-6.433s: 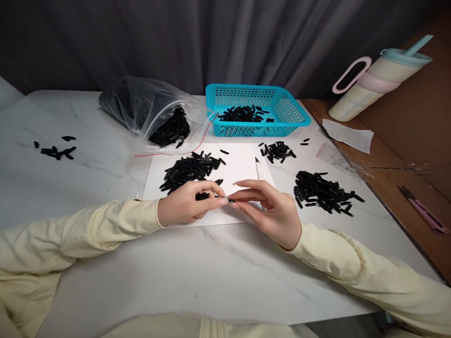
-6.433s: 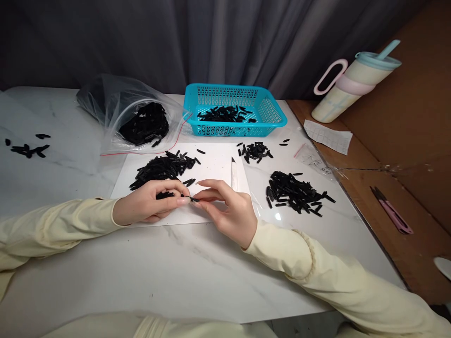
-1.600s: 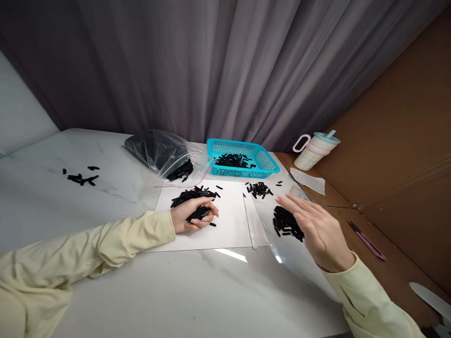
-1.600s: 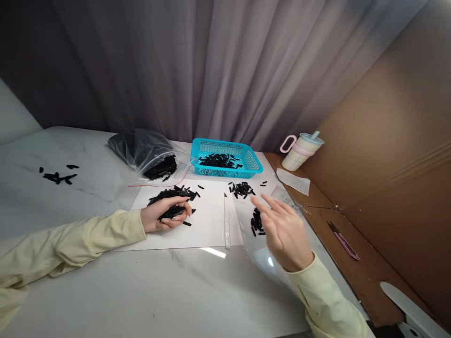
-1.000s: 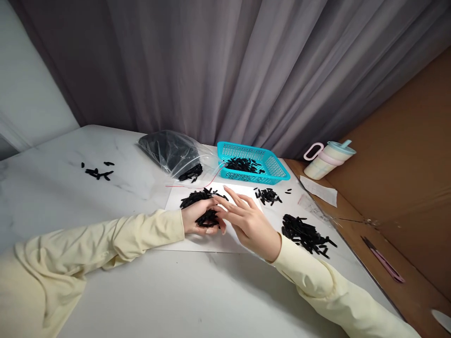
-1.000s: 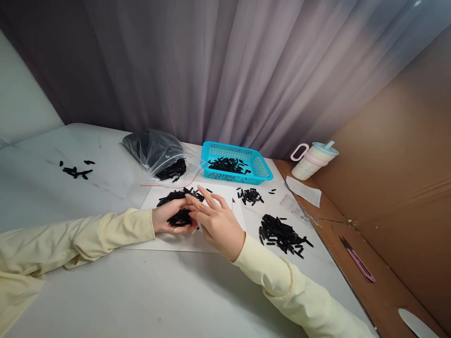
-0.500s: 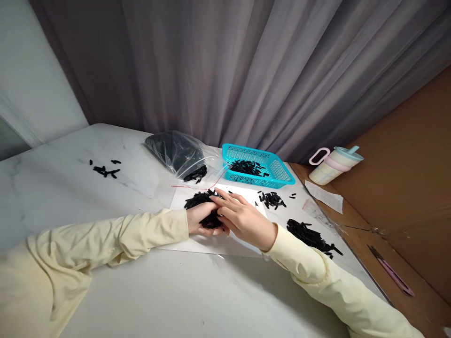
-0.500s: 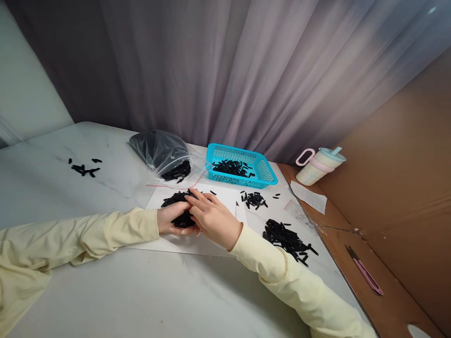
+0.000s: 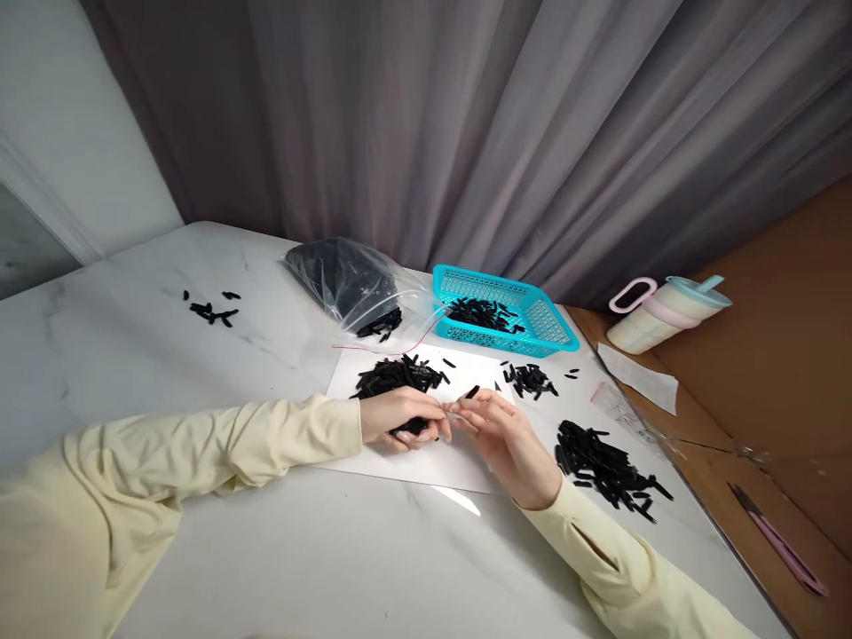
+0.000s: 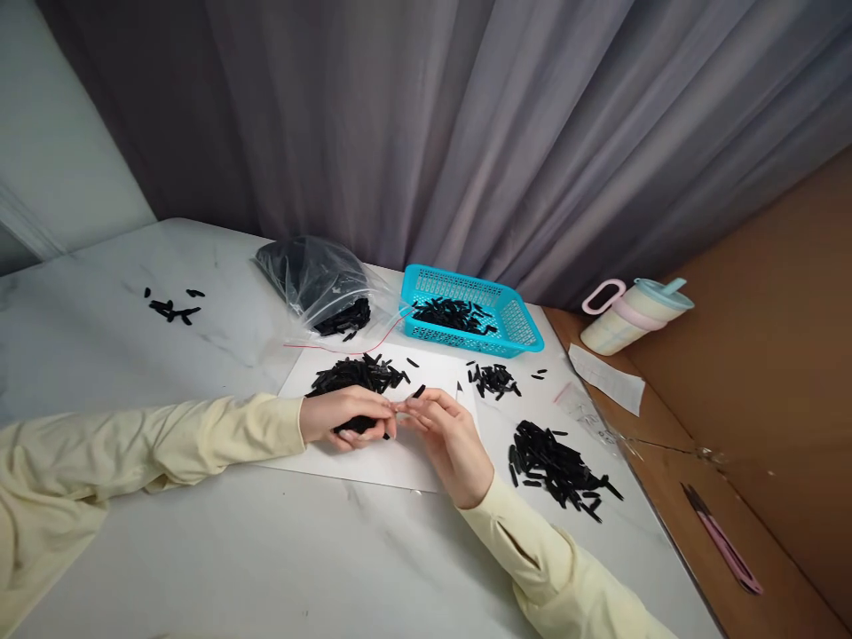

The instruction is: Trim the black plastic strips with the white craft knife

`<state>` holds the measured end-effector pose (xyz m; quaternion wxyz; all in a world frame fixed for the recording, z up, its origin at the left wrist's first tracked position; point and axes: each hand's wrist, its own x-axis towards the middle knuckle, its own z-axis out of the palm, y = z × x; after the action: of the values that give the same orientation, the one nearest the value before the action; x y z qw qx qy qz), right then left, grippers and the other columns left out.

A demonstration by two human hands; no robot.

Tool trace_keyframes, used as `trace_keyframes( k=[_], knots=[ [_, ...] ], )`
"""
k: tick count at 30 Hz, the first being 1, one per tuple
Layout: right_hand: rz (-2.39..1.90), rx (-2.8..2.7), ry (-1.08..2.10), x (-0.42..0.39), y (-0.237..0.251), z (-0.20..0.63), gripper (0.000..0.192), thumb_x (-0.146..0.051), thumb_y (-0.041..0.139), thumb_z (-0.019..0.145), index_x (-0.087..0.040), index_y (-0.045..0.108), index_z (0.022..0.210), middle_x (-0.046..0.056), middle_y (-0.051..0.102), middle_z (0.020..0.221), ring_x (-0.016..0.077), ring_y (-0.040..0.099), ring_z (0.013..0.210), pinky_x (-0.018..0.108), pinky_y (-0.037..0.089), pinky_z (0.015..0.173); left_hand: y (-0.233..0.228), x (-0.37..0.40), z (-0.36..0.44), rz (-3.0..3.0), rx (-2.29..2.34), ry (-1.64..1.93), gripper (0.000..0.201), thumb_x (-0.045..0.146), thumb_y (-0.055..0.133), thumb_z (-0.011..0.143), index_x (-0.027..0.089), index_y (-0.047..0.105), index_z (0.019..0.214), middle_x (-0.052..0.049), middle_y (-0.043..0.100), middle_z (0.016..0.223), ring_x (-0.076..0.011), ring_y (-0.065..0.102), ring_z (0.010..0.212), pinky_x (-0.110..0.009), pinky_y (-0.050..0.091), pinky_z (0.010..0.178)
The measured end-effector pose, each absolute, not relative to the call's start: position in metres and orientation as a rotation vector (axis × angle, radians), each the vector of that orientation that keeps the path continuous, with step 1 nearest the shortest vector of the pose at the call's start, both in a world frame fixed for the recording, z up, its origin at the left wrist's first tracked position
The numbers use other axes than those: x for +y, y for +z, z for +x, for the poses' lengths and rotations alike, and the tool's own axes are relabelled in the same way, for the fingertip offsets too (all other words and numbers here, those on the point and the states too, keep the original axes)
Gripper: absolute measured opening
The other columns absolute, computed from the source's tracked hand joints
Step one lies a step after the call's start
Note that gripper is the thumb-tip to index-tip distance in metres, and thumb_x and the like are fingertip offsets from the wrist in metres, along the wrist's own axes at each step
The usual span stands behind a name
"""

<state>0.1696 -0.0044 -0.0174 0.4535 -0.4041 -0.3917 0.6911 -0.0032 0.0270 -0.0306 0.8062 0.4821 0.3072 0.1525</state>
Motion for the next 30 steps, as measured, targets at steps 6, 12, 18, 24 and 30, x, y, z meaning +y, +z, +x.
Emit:
trace_keyframes(
  k=[6, 12, 18, 24, 30],
  knots=[
    [-1.016, -0.739, 1.885, 0.001, -0.032, 0.175, 0.022, -0.028, 0.074, 0.068, -0.016, 0.056, 0.067, 0.0, 0.061, 0.06, 0.01, 0.053, 0.059, 0.022, 0.043, 0.06, -0.037, 0.005, -0.001, 1.787, 0.62, 0.472, 0.033, 0.029, 0.052, 0.079, 0.018, 0.04, 0.05, 0.004, 0.036, 0.046, -0.0079, 0.031, 0.044, -0.024, 0.024, 0.047],
    [-0.958, -0.651, 1.994, 0.007, -0.033, 0.178, 0.024, -0.029, 0.077, 0.067, -0.016, 0.056, 0.065, 0.001, 0.062, 0.061, 0.0113, 0.058, 0.063, 0.021, 0.046, 0.061, -0.031, 0.003, -0.001, 2.128, 0.551, 0.371, 0.038, 0.027, 0.036, 0.086, 0.022, 0.021, 0.052, 0.002, 0.03, 0.048, -0.0123, 0.028, 0.046, -0.028, 0.027, 0.047],
    [-0.984, -0.63, 2.039, 0.012, -0.034, 0.179, 0.022, -0.029, 0.075, 0.07, -0.014, 0.06, 0.068, 0.006, 0.069, 0.075, 0.0142, 0.065, 0.076, 0.023, 0.051, 0.069, -0.032, 0.002, -0.001, 2.336, 0.555, 0.399, 0.038, 0.022, 0.037, 0.085, 0.021, 0.017, 0.052, 0.002, 0.03, 0.048, -0.0126, 0.024, 0.044, -0.029, 0.023, 0.043],
    [-1.0, -0.693, 2.09, 0.017, -0.03, 0.179, 0.016, -0.024, 0.074, 0.072, -0.013, 0.063, 0.071, 0.005, 0.069, 0.075, 0.0138, 0.066, 0.078, 0.022, 0.051, 0.074, -0.044, 0.001, 0.0, 2.575, 0.591, 0.556, 0.038, 0.02, 0.042, 0.083, 0.021, 0.02, 0.052, 0.0, 0.035, 0.052, -0.0125, 0.022, 0.046, -0.028, 0.019, 0.042],
    [-0.965, -0.725, 2.156, 0.022, -0.028, 0.178, 0.014, -0.021, 0.072, 0.073, -0.013, 0.064, 0.082, 0.005, 0.068, 0.07, 0.0127, 0.065, 0.071, 0.02, 0.051, 0.067, -0.047, 0.008, -0.005, 2.514, 0.758, 0.479, 0.037, 0.027, 0.033, 0.088, 0.022, 0.019, 0.053, 0.002, 0.027, 0.052, -0.0131, 0.018, 0.045, -0.028, 0.018, 0.042]
  ],
)
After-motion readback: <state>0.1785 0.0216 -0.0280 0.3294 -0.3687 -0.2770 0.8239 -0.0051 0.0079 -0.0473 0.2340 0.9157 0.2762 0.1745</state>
